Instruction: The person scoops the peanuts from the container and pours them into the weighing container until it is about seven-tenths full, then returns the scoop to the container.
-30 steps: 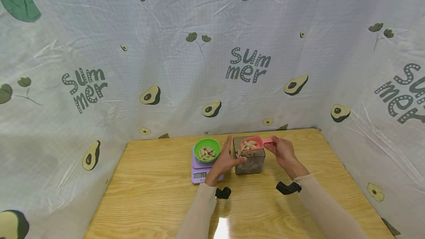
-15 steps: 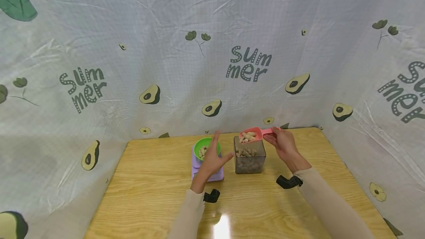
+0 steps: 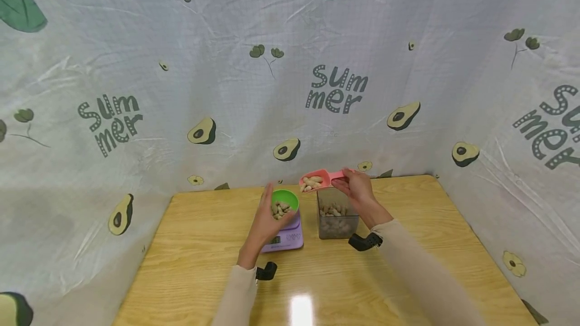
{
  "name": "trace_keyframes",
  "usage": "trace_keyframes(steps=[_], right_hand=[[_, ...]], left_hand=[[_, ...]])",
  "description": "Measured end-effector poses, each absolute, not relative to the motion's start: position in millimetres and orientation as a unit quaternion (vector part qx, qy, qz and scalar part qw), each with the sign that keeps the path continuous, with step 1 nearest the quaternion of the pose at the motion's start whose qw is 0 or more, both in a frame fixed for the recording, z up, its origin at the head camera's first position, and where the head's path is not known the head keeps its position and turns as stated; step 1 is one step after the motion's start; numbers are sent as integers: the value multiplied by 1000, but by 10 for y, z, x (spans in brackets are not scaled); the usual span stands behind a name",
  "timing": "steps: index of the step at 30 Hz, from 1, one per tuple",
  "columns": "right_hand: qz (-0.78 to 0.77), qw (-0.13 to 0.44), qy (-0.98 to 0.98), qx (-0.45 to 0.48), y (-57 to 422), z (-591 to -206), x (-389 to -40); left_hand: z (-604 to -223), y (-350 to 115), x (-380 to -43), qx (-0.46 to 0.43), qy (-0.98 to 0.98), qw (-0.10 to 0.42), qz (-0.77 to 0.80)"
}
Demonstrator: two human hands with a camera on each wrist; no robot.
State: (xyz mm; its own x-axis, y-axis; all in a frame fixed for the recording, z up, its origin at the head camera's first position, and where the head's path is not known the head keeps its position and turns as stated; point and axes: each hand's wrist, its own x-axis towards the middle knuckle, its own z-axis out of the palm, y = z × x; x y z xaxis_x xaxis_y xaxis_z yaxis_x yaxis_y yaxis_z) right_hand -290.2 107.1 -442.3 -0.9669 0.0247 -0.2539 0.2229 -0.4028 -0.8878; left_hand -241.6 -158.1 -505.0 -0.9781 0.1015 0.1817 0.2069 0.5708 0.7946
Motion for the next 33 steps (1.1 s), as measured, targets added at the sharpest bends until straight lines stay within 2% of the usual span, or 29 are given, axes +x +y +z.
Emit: trace_keyframes(steps=[11,23,27,33], right_hand=[[-809,79,568,132,552,-4578,-3051],[-720,36,682,123,209,-4755,-3166],[-628,-26,777,25,131,-4761,-3121],[-413,-211,850,-250,112,-4706,-2931]], left_hand=[[-5324,-1802,-2469,-44,-905,19,-422],[-5485,-1822,-2488,-16,-898,-9,-439],[-5475,-1799,-2489,-23,-897,-6,-441],[-5469,-1776,-2476,-28,-895,1,-445]])
